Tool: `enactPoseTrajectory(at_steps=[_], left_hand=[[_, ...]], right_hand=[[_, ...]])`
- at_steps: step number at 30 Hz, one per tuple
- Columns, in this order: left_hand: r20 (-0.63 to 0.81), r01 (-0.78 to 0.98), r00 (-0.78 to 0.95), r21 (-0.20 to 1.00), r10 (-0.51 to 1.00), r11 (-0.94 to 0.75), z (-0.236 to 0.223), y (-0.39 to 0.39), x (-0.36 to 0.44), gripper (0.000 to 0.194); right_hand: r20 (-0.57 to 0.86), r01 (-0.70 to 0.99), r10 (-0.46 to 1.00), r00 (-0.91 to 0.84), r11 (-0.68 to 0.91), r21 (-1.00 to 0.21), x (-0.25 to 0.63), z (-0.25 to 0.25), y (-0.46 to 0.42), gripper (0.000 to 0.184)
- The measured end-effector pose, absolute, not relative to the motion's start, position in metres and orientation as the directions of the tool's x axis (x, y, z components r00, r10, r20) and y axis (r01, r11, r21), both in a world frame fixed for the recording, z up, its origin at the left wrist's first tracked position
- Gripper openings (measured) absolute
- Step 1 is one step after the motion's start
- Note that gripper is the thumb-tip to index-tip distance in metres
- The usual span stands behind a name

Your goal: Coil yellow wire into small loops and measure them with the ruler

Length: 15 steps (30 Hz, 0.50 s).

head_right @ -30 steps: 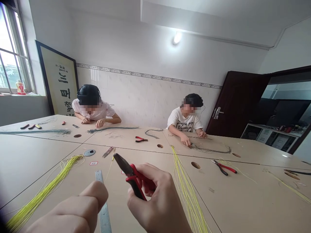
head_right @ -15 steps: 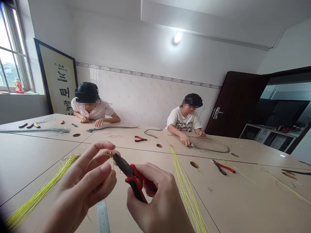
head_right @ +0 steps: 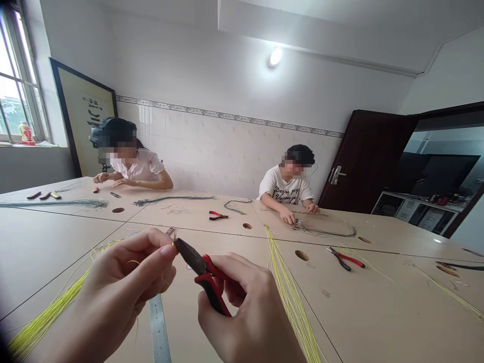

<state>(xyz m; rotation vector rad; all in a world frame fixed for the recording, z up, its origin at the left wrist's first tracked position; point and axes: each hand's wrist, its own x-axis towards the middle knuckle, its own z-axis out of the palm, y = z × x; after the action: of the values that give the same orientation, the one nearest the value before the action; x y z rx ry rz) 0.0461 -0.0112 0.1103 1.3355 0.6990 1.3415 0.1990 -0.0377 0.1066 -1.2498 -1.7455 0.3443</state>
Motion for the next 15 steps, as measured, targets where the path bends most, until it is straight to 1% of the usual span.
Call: enactPoseTrajectory(at_steps=[2,4,5,6,8,9,10,12,13,15], left_hand=[[0.324,-0.274,0.164,0.922,0.932,-0.273,0.109,-0.012,0.045,0.032],[0.333,-0.283,0.146,0.917,0.932,-0.283,0.109,-0.012,0.044,0.031],[0.333,-0.282,0.141,0.916,0.932,-0.285,0.109,-0.012,0.043,0.031],[0.339,-0.280,0.138,0.914,0.930,-0.292,0.110,-0.012,0.044,0.030],[0.345,-0.272,0.135,0.914,0.929,-0.300,0.111,-0.012,0.045,0.028],[0.350,-0.269,0.131,0.913,0.928,-0.306,0.112,-0.013,0.045,0.028],[0.346,-0.266,0.128,0.915,0.929,-0.304,0.112,-0.013,0.045,0.027],[0.347,-0.266,0.124,0.914,0.930,-0.305,0.112,-0.013,0.045,0.027],[0.343,-0.265,0.122,0.915,0.931,-0.303,0.112,-0.014,0.045,0.027],[0.341,-0.252,0.122,0.919,0.932,-0.303,0.111,-0.015,0.044,0.028]], right_hand=[[0.505,0.568,0.863,-0.006,0.418,-0.709,0.201,0.103,-0.038,0.010],[0.509,0.538,0.857,0.084,0.391,-0.747,0.206,0.100,-0.037,0.016],[0.531,0.533,0.839,0.119,0.397,-0.747,0.210,0.099,-0.035,0.020],[0.565,0.545,0.812,0.147,0.410,-0.731,0.214,0.100,-0.034,0.024],[0.611,0.631,0.776,0.158,0.397,-0.667,0.223,0.103,-0.028,0.029],[0.594,0.701,0.790,0.153,0.337,-0.628,0.226,0.106,-0.024,0.031],[0.540,0.774,0.827,0.155,0.237,-0.586,0.230,0.108,-0.020,0.032],[0.372,0.879,0.903,0.214,-0.013,-0.476,0.239,0.111,-0.008,0.029],[0.290,0.903,0.923,0.252,-0.116,-0.414,0.245,0.110,-0.001,0.026],[0.182,0.907,0.926,0.331,-0.259,-0.333,0.263,0.104,0.016,0.020]])
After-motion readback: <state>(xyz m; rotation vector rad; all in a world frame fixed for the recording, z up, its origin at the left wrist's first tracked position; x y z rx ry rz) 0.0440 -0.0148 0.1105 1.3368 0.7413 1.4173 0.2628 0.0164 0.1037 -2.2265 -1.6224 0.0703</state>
